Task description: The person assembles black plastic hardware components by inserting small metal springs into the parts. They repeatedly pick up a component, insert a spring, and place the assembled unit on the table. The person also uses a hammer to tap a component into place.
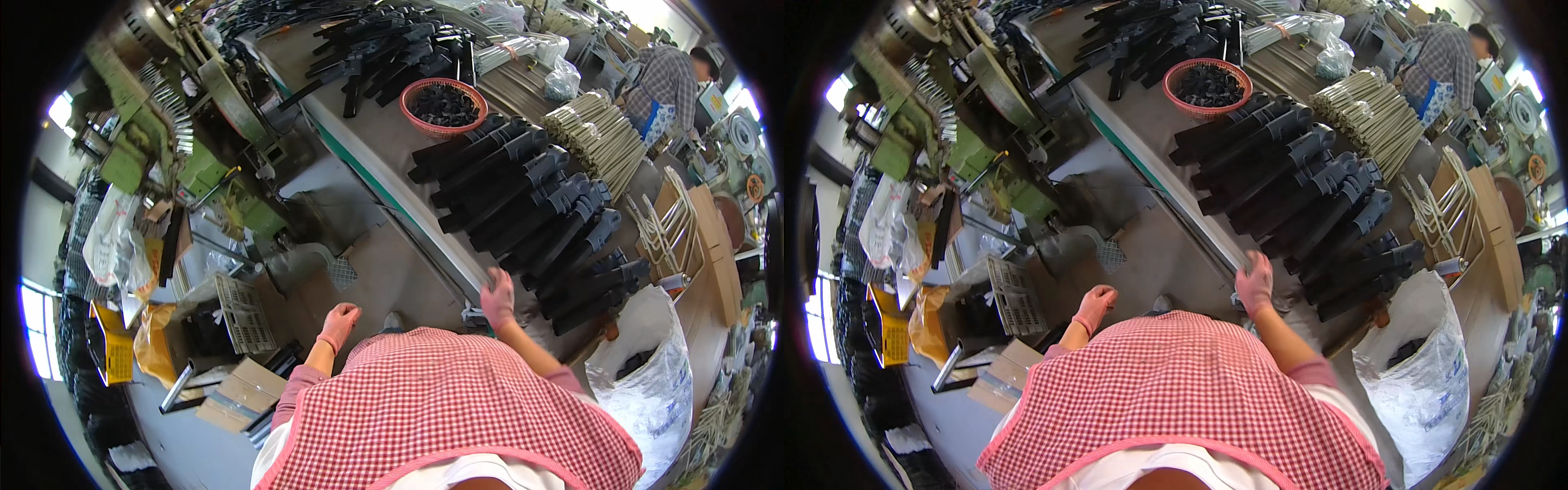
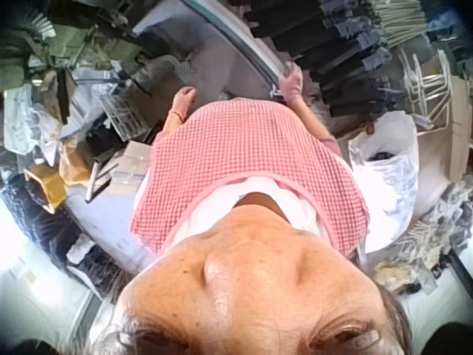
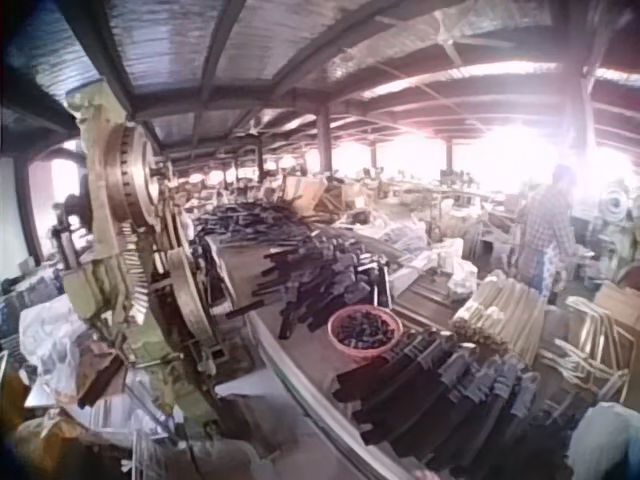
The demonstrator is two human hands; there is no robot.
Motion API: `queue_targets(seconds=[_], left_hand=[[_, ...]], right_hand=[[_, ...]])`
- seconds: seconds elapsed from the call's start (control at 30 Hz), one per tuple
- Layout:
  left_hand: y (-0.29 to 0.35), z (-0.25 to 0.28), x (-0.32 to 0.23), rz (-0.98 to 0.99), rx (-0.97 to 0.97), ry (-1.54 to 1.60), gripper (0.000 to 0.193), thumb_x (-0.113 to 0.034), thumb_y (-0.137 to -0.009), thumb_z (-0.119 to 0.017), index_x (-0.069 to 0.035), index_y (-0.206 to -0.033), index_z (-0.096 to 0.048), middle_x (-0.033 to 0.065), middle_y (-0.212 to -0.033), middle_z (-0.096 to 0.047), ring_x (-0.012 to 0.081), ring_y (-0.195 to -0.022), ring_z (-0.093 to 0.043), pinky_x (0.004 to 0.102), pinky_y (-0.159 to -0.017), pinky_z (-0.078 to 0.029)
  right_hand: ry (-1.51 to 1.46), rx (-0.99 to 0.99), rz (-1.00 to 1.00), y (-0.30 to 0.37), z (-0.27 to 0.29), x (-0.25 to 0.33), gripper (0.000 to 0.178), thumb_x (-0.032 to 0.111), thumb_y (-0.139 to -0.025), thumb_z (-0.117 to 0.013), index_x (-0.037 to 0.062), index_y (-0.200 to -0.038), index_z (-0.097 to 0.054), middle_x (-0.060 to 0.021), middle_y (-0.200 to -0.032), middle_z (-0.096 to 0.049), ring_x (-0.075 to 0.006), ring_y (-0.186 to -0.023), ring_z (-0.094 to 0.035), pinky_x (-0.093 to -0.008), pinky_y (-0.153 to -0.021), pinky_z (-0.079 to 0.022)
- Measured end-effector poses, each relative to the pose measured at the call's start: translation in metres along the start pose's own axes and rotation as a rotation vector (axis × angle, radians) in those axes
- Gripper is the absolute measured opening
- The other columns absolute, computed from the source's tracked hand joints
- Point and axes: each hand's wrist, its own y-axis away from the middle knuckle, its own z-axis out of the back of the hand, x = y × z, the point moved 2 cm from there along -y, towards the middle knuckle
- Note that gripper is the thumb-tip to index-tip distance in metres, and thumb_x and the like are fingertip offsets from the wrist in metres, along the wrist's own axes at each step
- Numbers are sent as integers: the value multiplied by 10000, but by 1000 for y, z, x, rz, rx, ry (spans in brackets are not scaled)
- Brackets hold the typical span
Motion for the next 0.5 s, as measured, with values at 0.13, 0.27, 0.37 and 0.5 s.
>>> queue_targets(seconds=[0.13, 0.27, 0.37, 0.5], left_hand=[[-63, 39, -58, -99, 31, -11, 203, -199, -909, -668, -19, -1001, -679, -15, -793, -611, 76, -684, -525, 242, -622, -444], [-119, 46, -119, -134, 38, -42, 158, -154, -913, -665, -16, -989, -680, -15, -809, -618, 76, -719, -545, 235, -662, -457], [-159, 32, -165, -211, 47, -46, 156, -135, -906, -676, -11, -1001, -677, -2, -836, -639, 88, -752, -570, 242, -702, -478], [-190, 11, -219, -236, 53, -99, 167, -125, -900, -689, -7, -1018, -675, 26, -890, -677, 109, -819, -622, 251, -774, -508]], right_hand=[[147, 102, 129, -113, -54, 68, 320, 144, -850, -645, 29, -1142, -585, -149, -1134, -608, -364, -1104, -550, -429, -985, -447], [179, 27, 232, -241, -76, 109, 353, 235, -867, -660, 32, -1146, -584, -145, -1077, -627, -356, -1045, -579, -430, -946, -471], [265, 100, 183, -342, -100, 119, 393, 272, -876, -660, 40, -1183, -581, -176, -1140, -640, -371, -1109, -594, -437, -968, -481], [387, 268, 121, -451, -152, 129, 437, 315, -875, -675, 50, -1205, -566, -226, -1210, -616, -395, -1118, -628, -465, -922, -528]])
